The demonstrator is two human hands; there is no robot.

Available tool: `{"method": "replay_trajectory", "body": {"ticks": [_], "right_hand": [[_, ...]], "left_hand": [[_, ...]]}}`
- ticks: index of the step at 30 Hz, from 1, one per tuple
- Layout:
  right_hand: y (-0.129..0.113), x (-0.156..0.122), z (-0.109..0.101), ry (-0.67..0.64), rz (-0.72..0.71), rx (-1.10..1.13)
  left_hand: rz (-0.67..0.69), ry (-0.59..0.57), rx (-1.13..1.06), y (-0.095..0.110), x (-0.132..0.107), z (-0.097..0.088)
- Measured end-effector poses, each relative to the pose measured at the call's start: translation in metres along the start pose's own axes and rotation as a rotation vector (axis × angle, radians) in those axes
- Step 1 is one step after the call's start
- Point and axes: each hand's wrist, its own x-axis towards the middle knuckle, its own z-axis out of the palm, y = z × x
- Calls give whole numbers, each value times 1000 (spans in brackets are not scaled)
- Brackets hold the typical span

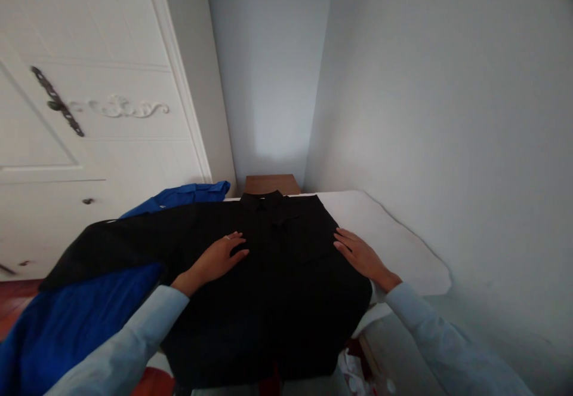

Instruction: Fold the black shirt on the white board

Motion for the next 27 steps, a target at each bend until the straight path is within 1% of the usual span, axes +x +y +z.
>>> {"method": "replay_trajectory", "body": {"ticks": [1, 3, 5, 7, 8, 10, 12, 14, 17, 20, 23, 25, 27], "right_hand": [[-1, 0, 0, 8, 0, -3], [-2, 0, 1, 23, 0, -13], [-3, 0, 0, 28, -2, -25], [-5, -1, -1, 19, -7, -34], [-5, -1, -1, 15, -9, -38], [-5, -1, -2, 8, -8, -40], [-4, -2, -2, 16, -5, -34], [-3, -3, -1, 28, -4, -19], [-2, -3, -1, 46, 11, 10], [-7, 6, -4, 88, 66, 35], [-15, 33, -4, 132, 66, 18], [-21, 60, 0, 128, 1, 6], [-27, 92, 6, 77, -93, 3]], "left_hand": [[-1, -5, 14, 11, 4, -5], [13, 29, 44, 38, 14, -12], [-6, 71, 25, 67, 29, -13], [-79, 77, -30, 90, 47, -7], [-131, 79, -61, 98, 57, -3], [-255, 87, -186, 106, 77, 10], [-364, 109, -348, 105, 94, 22], [-420, 130, -485, 98, 104, 33], [-404, 124, -632, 87, 108, 40], [-357, 94, -771, 79, 104, 37], [-350, 72, -863, 73, 102, 32], [-369, 55, -905, 69, 102, 30], [-394, 30, -931, 67, 102, 30]]}}
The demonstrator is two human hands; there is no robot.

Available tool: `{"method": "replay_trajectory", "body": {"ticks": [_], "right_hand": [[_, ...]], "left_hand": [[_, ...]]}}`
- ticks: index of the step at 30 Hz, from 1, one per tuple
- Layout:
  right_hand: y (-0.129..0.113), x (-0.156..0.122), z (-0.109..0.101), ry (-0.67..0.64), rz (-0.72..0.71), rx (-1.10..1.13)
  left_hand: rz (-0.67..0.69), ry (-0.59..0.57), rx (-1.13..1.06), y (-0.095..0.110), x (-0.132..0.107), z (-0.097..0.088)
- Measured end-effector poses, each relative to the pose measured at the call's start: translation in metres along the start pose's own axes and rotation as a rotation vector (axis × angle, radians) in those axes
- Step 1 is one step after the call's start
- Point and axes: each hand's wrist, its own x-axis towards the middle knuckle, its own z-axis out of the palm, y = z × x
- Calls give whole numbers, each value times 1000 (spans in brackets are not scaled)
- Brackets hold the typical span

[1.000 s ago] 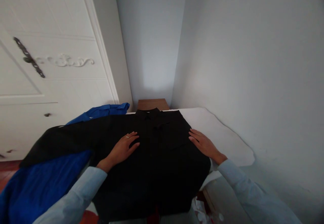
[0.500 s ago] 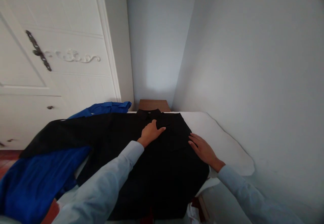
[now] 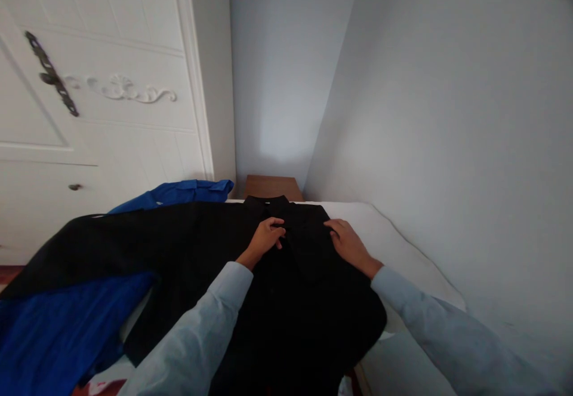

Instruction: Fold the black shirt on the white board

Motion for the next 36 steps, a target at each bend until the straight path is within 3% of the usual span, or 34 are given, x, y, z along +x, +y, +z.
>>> {"method": "replay_trajectory", "body": {"ticks": [5, 9, 15, 21, 25, 29, 33, 36], "right_hand": [[-1, 71, 20, -274, -192, -52], [5, 98, 23, -439, -268, -83], [15, 96, 27, -300, -146, -127], [14, 78, 39, -190, -72, -142], [9, 73, 40, -111, -44, -131], [3, 70, 40, -100, -88, -94], [4, 65, 44, -171, -114, -76], [11, 64, 49, -189, -62, -87]], "left_hand": [[-36, -45, -2, -5, -2, 0], [-42, -71, 27, -6, -4, 0], [3, -53, 143, -8, 0, -1], [136, 53, 389, -8, -9, 6], [378, 156, 672, -7, -16, 14], [648, 60, 899, -12, -16, 17], [647, -81, 973, -16, -15, 17], [637, -66, 989, -15, -15, 15]]}}
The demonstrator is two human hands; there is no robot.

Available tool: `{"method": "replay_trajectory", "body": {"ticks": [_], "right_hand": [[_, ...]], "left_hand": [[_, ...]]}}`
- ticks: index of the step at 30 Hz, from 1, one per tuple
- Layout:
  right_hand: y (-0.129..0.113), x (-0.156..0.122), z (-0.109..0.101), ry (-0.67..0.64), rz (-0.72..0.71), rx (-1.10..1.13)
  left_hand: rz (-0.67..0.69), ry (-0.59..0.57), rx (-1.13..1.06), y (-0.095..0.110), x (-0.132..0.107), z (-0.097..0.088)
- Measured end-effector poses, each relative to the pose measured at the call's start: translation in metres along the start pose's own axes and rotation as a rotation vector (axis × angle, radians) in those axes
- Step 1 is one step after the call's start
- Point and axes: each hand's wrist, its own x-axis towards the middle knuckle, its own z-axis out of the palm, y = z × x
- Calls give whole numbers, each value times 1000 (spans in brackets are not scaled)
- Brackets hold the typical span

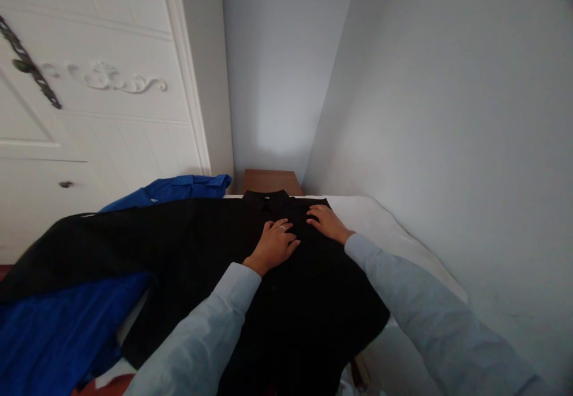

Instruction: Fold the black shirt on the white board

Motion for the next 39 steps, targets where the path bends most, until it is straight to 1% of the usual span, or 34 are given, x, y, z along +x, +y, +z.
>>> {"method": "replay_trajectory", "body": {"ticks": [3, 7, 12, 14, 18, 22, 25, 29, 32, 36, 39], "right_hand": [[7, 2, 5, 9, 65, -11], [11, 5, 10, 28, 130, -34], [12, 8, 12, 40, 167, -46], [10, 9, 12, 49, 167, -40], [4, 12, 12, 65, 125, -14], [0, 17, 13, 51, 60, 13], [2, 18, 16, 48, 53, 22], [6, 16, 20, 56, 64, 35], [5, 15, 19, 74, 54, 61], [1, 14, 14, 79, -5, 113], [1, 15, 13, 38, -85, 160]], "left_hand": [[-17, 25, 21, 1, 0, -3], [-20, 23, 38, 3, 0, -6], [-14, 5, 35, 3, 0, -5], [-12, 15, 31, 2, 0, -3], [-12, 60, 23, 1, -1, 2], [-11, 16, 47, 1, -2, 3], [-20, -18, 53, 2, -2, 1], [-13, -20, 45, 2, -2, 0], [-9, -6, 27, 3, -2, 1], [-28, 2, 21, 2, -2, 3], [-17, -7, 27, -1, -3, 6]]}}
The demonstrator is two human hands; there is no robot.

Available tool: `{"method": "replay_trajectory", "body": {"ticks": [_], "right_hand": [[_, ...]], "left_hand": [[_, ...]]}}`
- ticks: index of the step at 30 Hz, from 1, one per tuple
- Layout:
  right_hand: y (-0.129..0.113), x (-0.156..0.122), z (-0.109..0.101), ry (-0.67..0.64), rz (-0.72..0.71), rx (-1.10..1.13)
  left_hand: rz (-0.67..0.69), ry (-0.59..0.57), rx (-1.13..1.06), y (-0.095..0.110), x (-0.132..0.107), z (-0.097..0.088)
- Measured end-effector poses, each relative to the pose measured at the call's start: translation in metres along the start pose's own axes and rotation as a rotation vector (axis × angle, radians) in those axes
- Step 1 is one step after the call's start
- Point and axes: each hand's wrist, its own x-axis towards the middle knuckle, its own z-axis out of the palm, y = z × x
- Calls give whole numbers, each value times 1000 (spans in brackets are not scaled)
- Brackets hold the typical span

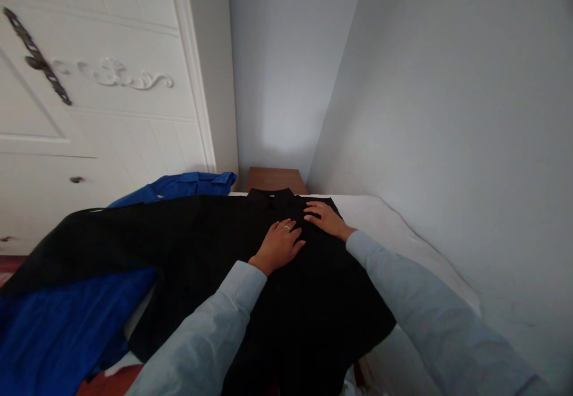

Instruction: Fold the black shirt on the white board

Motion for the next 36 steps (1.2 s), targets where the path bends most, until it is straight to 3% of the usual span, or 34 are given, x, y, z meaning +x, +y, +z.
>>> {"method": "replay_trajectory", "body": {"ticks": [4, 17, 20, 24, 28, 32, 36], "right_hand": [[0, 3, 3, -28, -48, 26], [-8, 9, 8, 74, 16, -30], [-11, 7, 6, 98, 25, -28], [-22, 1, 2, 108, -27, -13], [-42, -21, -8, 54, -63, -27], [-63, -63, -23, -26, -93, -57], [-61, -108, -35, -89, -22, -98]], "left_hand": [[-5, -2, 1, -2, -1, 3], [-52, -1, -5, 5, -1, -3], [-32, 33, -19, 5, 0, -2], [9, -19, -11, 3, 0, -4], [-44, -33, 14, 4, 0, -6], [-108, -1, -11, 5, -1, -5], [-106, -10, 1, 4, -2, 0]]}}
